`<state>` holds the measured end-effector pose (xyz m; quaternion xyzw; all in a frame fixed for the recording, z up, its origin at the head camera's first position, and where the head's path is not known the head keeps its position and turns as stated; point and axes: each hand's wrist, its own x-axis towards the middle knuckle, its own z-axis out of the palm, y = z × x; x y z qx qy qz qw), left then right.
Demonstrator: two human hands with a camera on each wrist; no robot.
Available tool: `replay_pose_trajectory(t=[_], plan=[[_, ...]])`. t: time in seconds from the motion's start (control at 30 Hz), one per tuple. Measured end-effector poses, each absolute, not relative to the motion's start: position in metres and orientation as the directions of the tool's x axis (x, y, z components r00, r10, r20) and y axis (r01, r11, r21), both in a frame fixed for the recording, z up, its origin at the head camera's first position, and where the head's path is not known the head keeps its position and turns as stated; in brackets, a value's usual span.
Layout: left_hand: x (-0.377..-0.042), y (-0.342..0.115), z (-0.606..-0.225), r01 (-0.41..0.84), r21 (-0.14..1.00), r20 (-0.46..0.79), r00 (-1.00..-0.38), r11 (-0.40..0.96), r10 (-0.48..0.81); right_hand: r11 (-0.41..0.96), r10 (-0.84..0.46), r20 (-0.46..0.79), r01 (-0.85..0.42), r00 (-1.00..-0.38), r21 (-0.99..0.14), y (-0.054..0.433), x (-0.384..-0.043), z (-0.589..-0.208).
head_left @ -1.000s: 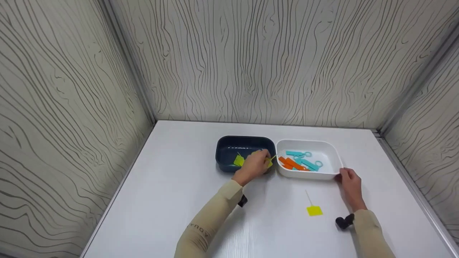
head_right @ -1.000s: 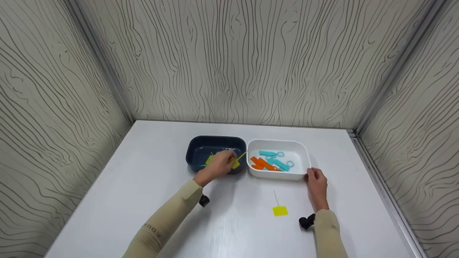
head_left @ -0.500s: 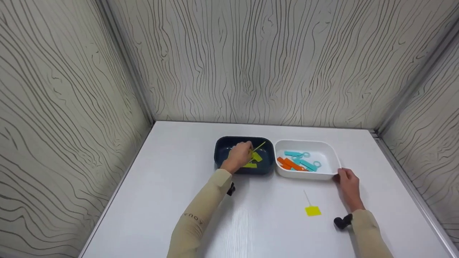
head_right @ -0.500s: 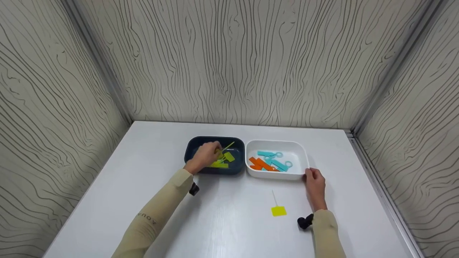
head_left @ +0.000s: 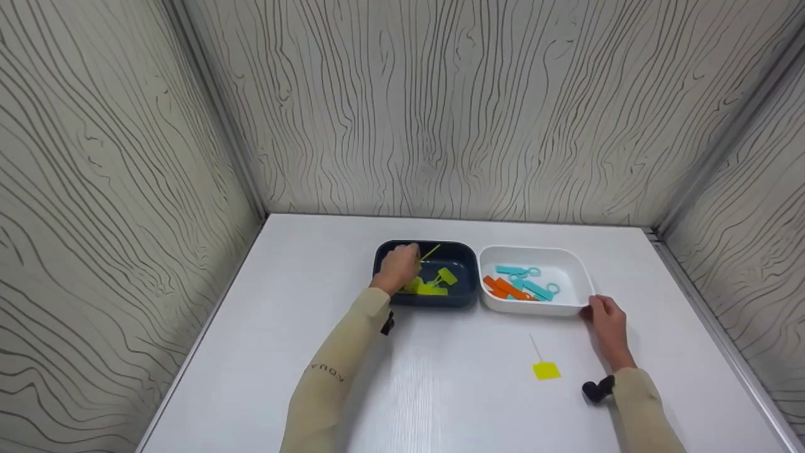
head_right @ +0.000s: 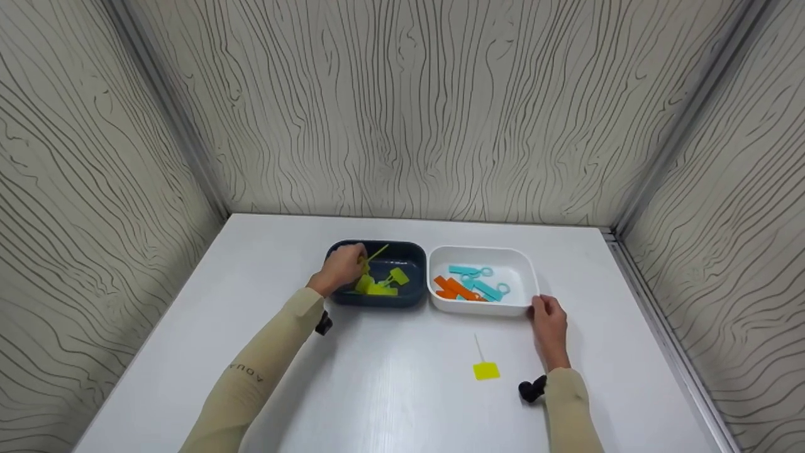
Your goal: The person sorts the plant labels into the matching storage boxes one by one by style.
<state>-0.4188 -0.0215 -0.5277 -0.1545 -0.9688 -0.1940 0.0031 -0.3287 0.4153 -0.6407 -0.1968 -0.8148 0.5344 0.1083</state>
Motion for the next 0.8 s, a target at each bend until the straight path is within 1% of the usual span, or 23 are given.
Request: replay_pose_trajectory(t=[0.17, 0.37, 0.53, 0.8], plan=[[-0.424, -0.028, -0.528, 0.291, 0.32, 0.076, -0.956, 0.901, 0.282, 0.352, 0.445, -0.023, 0.198, -0.895, -0.915, 0.414, -0.33, -0.642], [-0.427, -0.03, -0.524, 0.267, 0.296, 0.06, -0.963, 0.917, 0.261, 0.352, 0.443, -0.026, 0.201, -0.896, -0.914, 0.413, -0.33, -0.641], [-0.425, -0.031, -0.524, 0.276, 0.27, 0.08, -0.961, 0.923, 0.264, 0.338, 0.438, -0.033, 0.198, -0.898, -0.92, 0.413, -0.331, -0.642], [-0.414, -0.025, -0.518, 0.33, 0.286, 0.147, -0.943, 0.9, 0.299, 0.334, 0.442, -0.028, 0.194, -0.896, -0.922, 0.416, -0.332, -0.642]])
